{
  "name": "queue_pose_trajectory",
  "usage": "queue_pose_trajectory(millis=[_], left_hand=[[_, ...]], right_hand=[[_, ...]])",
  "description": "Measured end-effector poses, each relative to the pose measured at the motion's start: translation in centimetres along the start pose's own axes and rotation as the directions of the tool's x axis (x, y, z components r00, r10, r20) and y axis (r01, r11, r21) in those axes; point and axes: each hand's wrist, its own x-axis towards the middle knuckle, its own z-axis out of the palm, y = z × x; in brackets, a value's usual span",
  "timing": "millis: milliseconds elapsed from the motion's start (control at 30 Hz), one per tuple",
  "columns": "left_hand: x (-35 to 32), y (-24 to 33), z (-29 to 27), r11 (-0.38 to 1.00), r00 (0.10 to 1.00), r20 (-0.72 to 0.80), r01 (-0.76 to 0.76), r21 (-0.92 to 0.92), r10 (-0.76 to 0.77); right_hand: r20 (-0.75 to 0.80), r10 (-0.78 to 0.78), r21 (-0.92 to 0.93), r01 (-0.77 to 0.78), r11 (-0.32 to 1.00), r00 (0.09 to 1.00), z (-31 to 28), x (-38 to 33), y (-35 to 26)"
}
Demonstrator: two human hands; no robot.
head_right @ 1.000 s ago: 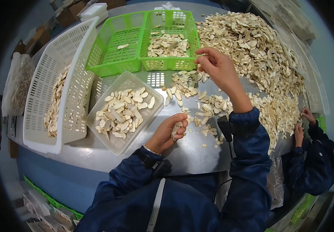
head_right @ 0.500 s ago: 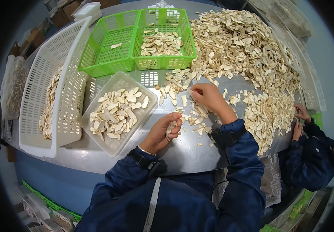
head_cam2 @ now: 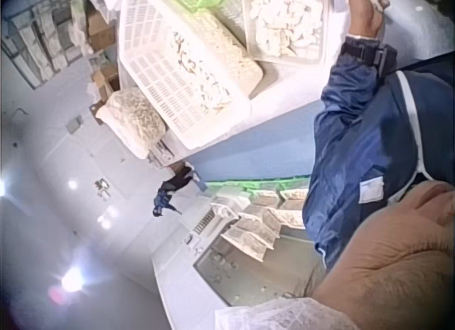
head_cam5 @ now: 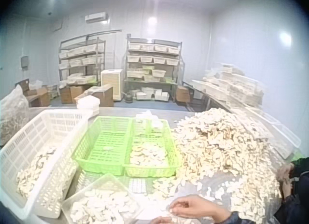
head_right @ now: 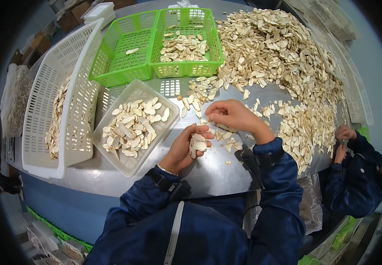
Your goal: The person sorts dried root slices by hand at a metal workstation, moving specific pieces into a clear plastic container and others into green plastic baskets.
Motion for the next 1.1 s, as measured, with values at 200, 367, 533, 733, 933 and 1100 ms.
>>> queue_pose_trajectory(millis=[200, 367, 533, 733, 933, 1100], left_hand=[[0.9, -0.4, -1.8, 0.999, 0.986, 0.164, 0.011, 0.030, -0.016], [0.9, -0.6, -2.1, 1.000, 0.983, 0.184, -0.007, -0.011, 0.009], [0.6, -0.3, -1.9, 0.999, 0.988, 0.146, -0.050, -0.001, 0.049], [0.8, -0.4, -2.2, 0.996, 0.988, 0.130, -0.082, -0.042, 0.087], [0.5, 0.1, -1.4, 0.995, 0.996, 0.041, -0.076, -0.066, 0.079], [0.9, -0.2, -2.2, 0.999, 0.984, 0.178, -0.002, -0.038, 0.008]], right_hand=[[-0.291, -0.282, -0.537, 0.088, 0.839, 0.914, 3.0, 2.9, 1.0], [-0.322, -0.320, -0.610, 0.063, 0.790, 0.891, 4.1, 4.6, 1.9], [-0.309, -0.268, -0.548, 0.060, 0.834, 0.913, 2.6, 3.8, 2.4], [-0.336, -0.101, -0.316, -0.012, 0.949, 0.936, 0.7, 2.2, 2.3], [-0.099, -0.053, 0.073, 0.060, 0.996, 0.994, -0.5, 0.5, -0.2], [-0.338, -0.210, -0.512, 0.008, 0.859, 0.917, 0.0, 1.3, 1.6]])
